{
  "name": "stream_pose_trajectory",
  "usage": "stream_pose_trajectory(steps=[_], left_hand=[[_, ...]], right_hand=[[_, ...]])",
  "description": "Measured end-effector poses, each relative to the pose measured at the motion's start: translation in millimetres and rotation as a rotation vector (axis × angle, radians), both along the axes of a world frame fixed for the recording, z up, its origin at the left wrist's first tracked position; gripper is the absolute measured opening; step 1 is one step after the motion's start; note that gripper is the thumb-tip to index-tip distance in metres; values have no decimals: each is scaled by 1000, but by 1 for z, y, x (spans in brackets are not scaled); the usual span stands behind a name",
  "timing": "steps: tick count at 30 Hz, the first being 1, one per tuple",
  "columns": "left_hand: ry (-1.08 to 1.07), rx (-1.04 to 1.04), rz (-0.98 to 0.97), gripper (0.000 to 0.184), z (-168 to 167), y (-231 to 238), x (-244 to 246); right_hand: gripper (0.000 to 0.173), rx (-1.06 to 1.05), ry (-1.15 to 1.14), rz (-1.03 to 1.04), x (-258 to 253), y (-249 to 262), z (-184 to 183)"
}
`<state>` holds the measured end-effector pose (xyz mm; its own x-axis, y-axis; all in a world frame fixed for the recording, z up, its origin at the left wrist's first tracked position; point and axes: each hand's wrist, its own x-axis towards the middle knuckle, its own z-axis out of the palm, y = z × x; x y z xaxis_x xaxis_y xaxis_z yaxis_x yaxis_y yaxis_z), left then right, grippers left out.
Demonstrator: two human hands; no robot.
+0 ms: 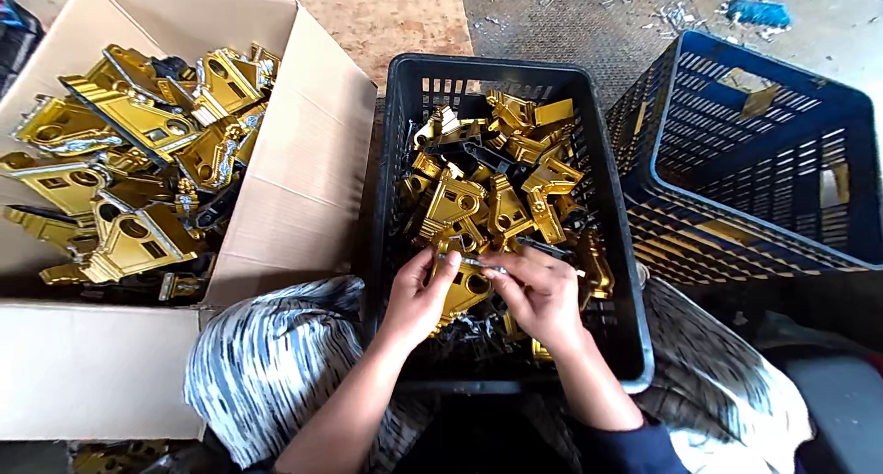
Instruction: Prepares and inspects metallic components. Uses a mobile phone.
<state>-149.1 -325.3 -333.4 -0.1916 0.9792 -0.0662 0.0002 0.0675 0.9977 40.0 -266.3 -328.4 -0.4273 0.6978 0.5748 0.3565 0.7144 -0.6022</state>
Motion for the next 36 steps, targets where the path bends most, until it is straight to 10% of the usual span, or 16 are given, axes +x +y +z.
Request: stream_pose_trajectory(steps=[7,13,18,25,28,32,36], left_hand=[[-58,120,-32,19,6,1,-4],[-488,222,-462,28,2,-4,-5],[-332,127,-487,31,0,1,-16],[46,-64,-444,81,26,-12,-7],[89,-64,-431,69,32,-22,7],[51,-10,-465,62,26,-41,16],[5,70,-421,52,9,-87,37]], right_hand=[[36,-430,150,148,13,-9,-5],[112,-888,670,667,0,-22,-6],[87,-785,786,510,-15,-37,-4],[96,-83,44,84,-2,-44,-5],[92,-193,29,139,9,-49,6],[27,-359,98,155,28,-59,13],[17,-449,123,227,48,-97,8]])
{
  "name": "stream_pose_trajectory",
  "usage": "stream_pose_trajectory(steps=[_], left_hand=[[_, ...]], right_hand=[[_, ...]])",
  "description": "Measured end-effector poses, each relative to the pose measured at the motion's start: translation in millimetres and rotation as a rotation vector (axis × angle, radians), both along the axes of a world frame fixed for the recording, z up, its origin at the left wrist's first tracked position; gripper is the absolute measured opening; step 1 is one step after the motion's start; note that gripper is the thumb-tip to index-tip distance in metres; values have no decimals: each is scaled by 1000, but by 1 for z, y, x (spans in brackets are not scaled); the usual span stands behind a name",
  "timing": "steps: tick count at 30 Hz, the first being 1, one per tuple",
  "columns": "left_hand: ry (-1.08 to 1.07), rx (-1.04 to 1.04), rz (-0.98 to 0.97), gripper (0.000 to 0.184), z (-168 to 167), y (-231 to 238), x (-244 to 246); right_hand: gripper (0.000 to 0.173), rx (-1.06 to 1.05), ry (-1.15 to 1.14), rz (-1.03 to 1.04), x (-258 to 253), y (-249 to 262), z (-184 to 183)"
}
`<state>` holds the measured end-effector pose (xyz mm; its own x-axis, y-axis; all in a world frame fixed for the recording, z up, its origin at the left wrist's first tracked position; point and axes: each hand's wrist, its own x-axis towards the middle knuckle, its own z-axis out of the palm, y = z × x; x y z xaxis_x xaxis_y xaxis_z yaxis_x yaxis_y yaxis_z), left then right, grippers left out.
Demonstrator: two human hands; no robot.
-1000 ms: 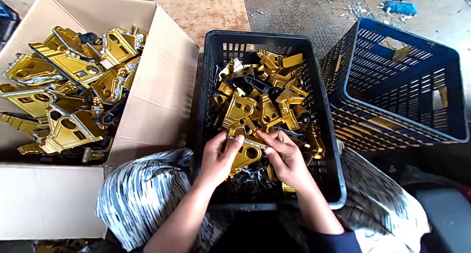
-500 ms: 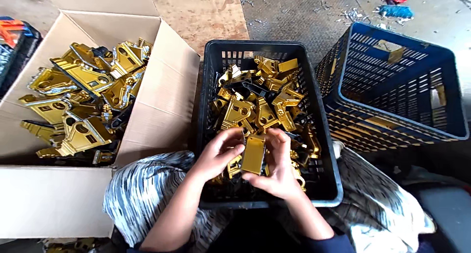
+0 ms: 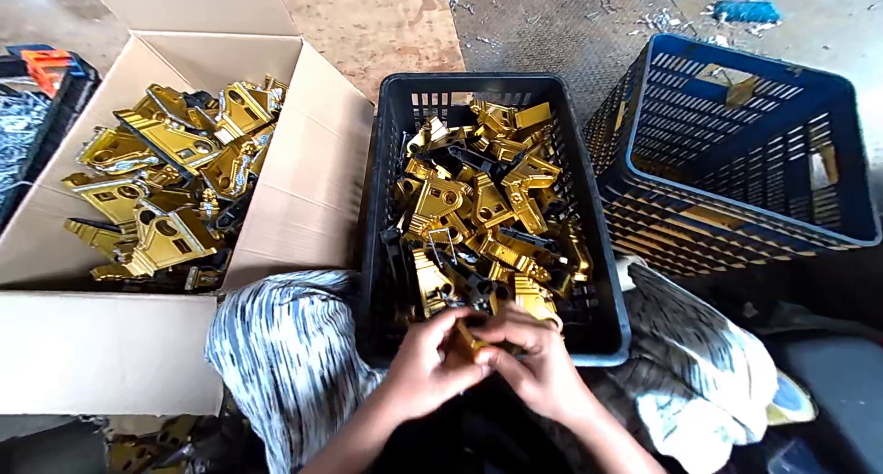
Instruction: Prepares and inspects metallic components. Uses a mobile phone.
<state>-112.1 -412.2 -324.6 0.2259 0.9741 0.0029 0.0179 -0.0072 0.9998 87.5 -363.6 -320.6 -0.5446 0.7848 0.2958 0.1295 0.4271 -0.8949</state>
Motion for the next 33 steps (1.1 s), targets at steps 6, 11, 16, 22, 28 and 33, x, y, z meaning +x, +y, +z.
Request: stream_pose_trajectory(steps=[6,11,16,22,28,33], left_hand=[[-28,-25,-31,50,-35,-62,19],[-87,164,-22,62,-12,-31,16],[-136,182,432,52,-35,-26,42],[-205,215,457,53,-45,-31,38],[-242,161,496,49,-50,-28,37],[-162,-19,405,48,-33,-19,27]], right_hand=[[13,2,-78,-40,16,-66,-27],[21,424,-153,-192,-1,-46,-10],[19,541,-253,-207,-27,-41,-20],[18,556,-317,-225,-39,-51,-18],[18,531,-341,-218,-44,-45,-17],[19,447,-347,-163,-35,-31,-14]])
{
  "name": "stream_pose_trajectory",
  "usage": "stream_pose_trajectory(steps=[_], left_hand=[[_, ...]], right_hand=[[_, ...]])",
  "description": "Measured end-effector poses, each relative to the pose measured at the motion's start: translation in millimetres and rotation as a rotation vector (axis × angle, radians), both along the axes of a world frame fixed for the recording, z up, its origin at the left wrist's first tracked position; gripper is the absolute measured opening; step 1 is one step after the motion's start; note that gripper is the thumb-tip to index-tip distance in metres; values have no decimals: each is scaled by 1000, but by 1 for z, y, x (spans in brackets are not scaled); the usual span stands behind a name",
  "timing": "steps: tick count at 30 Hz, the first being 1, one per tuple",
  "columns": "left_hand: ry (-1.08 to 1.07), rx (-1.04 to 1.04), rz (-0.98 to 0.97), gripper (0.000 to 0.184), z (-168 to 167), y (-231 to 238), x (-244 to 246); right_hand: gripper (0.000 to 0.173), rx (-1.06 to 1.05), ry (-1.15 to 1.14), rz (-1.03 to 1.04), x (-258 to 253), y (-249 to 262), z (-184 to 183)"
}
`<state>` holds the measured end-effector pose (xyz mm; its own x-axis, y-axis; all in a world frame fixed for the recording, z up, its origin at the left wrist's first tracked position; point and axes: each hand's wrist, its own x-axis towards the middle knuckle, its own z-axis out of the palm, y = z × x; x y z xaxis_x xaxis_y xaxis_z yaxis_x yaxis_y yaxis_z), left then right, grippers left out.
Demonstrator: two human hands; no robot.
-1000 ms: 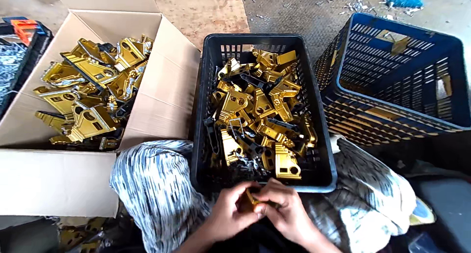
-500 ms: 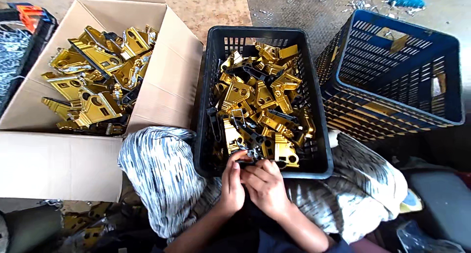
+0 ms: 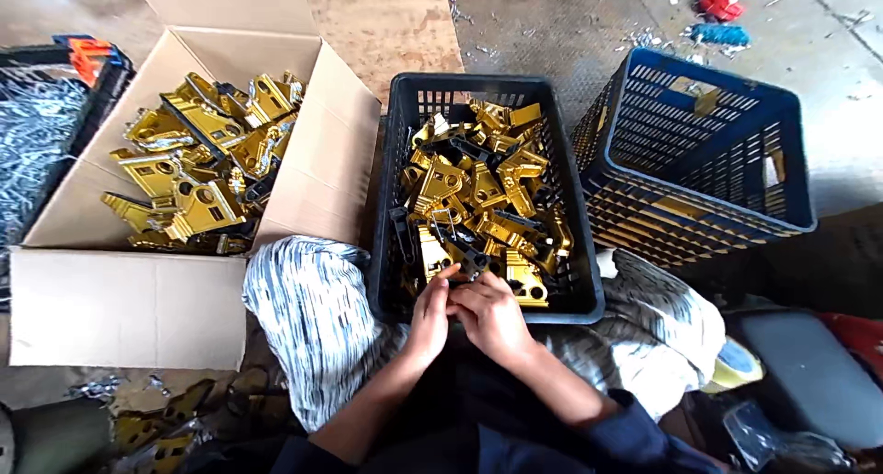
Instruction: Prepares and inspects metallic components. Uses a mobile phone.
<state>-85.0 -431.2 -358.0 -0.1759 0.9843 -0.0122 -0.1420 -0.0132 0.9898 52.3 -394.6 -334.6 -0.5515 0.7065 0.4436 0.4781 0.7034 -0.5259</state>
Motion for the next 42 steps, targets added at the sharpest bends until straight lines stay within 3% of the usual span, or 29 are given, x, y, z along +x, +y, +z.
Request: stream_pose_trajectory(steps=[4,8,11,14,18,22,27,33,35,37,40,42], left_hand=[[203,66,-212,65,15,-29,-22],[169,-114,-396,33,-4,-55,-23],[118,-187,-311,26,-22,-51,-14],[93,-190,-243,21,-28,-50,-11],[148,-99,-220,20,-32,-53,-8],[285,-43,-208,11,-34,-57,-10],[345,-89,-207,17,-28,-56,-11],[280,-161,-183,16,-25,-53,-8],[218,-271,-209,21,-17,-51,-7],[168,-421,-275,35,-2,-50,-15],[90,-552,-232,42,26,-55,-39],[-14,-543,-51,38,50,-59,-66]], right_hand=[[18,-213,130,67,29,-6,25],[14,-388,53,146,43,-22,8],[17,-351,-21,101,37,-16,-7],[24,-453,-216,121,26,-2,6],[46,-419,-338,-41,-16,9,14],[56,-360,-470,-122,-57,10,8],[60,-408,-639,-160,-72,13,12],[64,-608,-727,-138,-73,22,20],[66,-728,-721,-46,-70,29,20],[61,-867,-553,-8,-65,49,16],[33,-715,-460,-160,-54,94,7],[48,-637,-614,-204,-51,118,-8]])
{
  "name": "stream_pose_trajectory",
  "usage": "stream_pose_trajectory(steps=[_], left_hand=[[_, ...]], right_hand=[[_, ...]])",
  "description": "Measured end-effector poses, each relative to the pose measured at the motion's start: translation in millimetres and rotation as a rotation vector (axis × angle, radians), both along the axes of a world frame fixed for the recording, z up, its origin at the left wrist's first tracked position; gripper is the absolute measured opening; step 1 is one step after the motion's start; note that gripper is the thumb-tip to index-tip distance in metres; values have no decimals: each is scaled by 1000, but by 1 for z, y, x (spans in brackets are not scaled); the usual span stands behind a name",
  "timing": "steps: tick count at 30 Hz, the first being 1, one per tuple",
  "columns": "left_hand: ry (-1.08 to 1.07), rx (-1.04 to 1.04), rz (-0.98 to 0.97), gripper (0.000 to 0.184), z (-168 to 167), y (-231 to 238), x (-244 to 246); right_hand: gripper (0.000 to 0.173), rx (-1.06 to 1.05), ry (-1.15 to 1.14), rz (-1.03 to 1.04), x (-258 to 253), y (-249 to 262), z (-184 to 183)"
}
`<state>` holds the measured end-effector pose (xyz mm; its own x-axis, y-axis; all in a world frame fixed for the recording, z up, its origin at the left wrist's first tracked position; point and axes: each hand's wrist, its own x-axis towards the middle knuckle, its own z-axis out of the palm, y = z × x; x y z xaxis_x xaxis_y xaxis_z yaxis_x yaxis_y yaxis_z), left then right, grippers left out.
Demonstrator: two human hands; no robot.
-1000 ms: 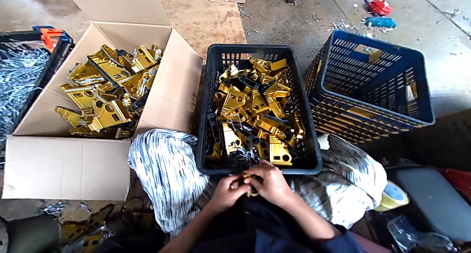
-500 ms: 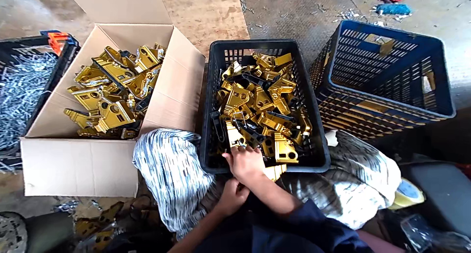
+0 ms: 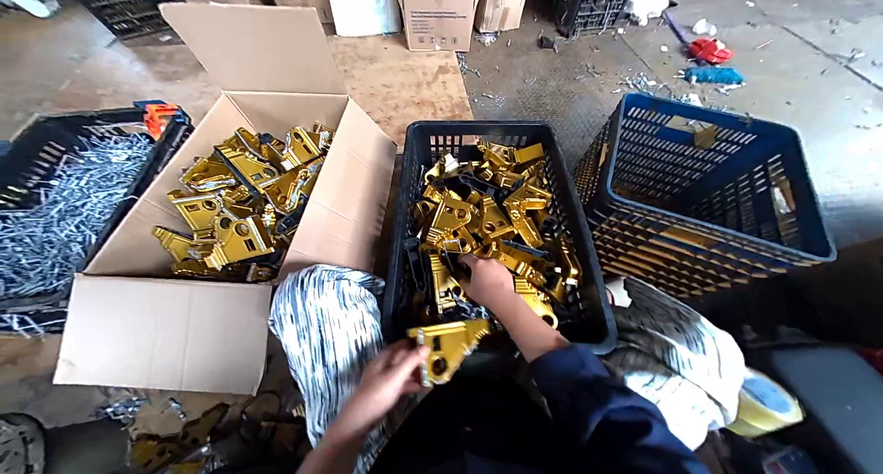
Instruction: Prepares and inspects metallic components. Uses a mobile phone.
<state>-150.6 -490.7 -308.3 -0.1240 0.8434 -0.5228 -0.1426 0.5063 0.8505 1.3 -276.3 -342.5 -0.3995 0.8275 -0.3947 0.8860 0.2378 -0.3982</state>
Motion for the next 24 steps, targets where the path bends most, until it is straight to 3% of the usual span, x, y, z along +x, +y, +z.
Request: stream_pose_trajectory(steps=[2,5,6,8,10,13,16,18,20,23,24], left_hand=[[30,62,240,29,27,8,-34],[18,294,593,28,60,40,-100],[-37,368,673,33,67,52,-121],[-133,391,653,67,76,73,-146],[-114,304,429,83,74,91,-127],[25,188,6,60,40,99,-56],[-8,86,-68,89,4,93,14],[-205,48,28,86,-17,87,48],[-465,69,20,65,-26,81,68],[-903,10,48,103,-12,86,76],[-994,15,84,103,-8,91,73]], right_hand=[[63,-8,-112,74,-1,8,-16],[49,49,-91,51,-2,4,-25],[47,59,-68,37,0,2,-26],[47,89,29,-9,8,-2,-23],[44,194,235,-74,20,-5,-18],[40,272,663,-156,40,-17,-8],[42,16,1104,-371,52,-36,11],[40,-149,1378,-577,53,-46,24],[42,-175,1512,-626,53,-53,27],[46,56,1453,-413,47,-71,22],[45,159,1413,-301,45,-77,19]])
